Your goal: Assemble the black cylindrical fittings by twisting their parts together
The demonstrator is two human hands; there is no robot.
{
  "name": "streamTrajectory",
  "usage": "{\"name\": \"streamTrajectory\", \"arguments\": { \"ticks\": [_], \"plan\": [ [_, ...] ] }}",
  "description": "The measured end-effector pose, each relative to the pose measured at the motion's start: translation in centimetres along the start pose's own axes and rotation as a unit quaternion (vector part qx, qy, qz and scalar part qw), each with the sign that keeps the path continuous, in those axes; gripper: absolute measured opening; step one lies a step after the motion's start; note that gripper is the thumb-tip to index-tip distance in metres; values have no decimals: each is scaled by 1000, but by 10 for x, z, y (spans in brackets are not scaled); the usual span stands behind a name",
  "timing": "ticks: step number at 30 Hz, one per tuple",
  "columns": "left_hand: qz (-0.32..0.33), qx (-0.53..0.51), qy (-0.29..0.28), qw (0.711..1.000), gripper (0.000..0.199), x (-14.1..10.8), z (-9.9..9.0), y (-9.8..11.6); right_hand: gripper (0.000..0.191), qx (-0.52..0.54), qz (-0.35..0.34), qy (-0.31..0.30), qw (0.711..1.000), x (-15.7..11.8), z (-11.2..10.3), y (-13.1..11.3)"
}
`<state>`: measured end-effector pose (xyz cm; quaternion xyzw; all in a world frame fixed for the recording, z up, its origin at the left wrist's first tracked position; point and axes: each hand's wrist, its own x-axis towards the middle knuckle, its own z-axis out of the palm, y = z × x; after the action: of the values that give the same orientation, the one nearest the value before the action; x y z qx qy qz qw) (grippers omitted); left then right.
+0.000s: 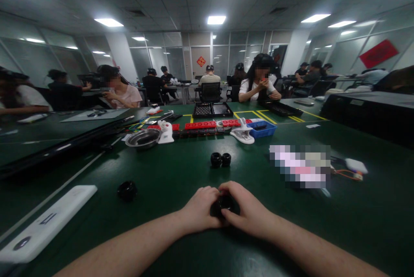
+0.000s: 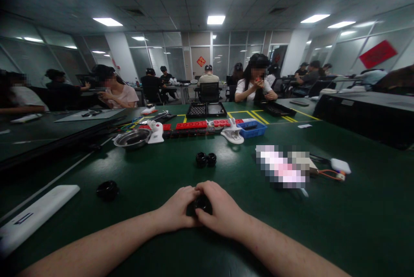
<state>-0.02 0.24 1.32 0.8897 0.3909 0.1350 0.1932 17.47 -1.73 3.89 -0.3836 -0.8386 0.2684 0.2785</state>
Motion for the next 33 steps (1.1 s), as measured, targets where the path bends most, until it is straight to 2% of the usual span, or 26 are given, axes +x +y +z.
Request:
{"name": "streamTrajectory", "arguments": {
  "ticks": [4,9,12,15,20,27,31,33],
  "plan": [
    [8,-11,5,1000,48,-1,-1,0,46,19,-30,-15,999,-2,-1,1],
    [7,2,12,1000,40,0,3,-3,37,-24,13,31,999,0,0,3],
    [1,5,11,1000,41,0,4,-3,36,-34,31,31,998,2,0,3],
    [0,-6,10,1000,44,0,3,-2,35,-10,8,9,1000,1,0,2],
    [7,-26,4,1000,48,-1,-1,0,44,13,-34,-16,999,-2,-1,0],
    [14,0,20,1000,41,0,5,-5,38,-18,23,31,999,1,0,3],
    [13,-8,23,1000,46,0,5,-5,38,17,-9,-8,1000,0,0,3],
    [6,-15,19,1000,48,-1,4,-3,45,33,-38,-26,998,-1,0,3]
  ]
}}
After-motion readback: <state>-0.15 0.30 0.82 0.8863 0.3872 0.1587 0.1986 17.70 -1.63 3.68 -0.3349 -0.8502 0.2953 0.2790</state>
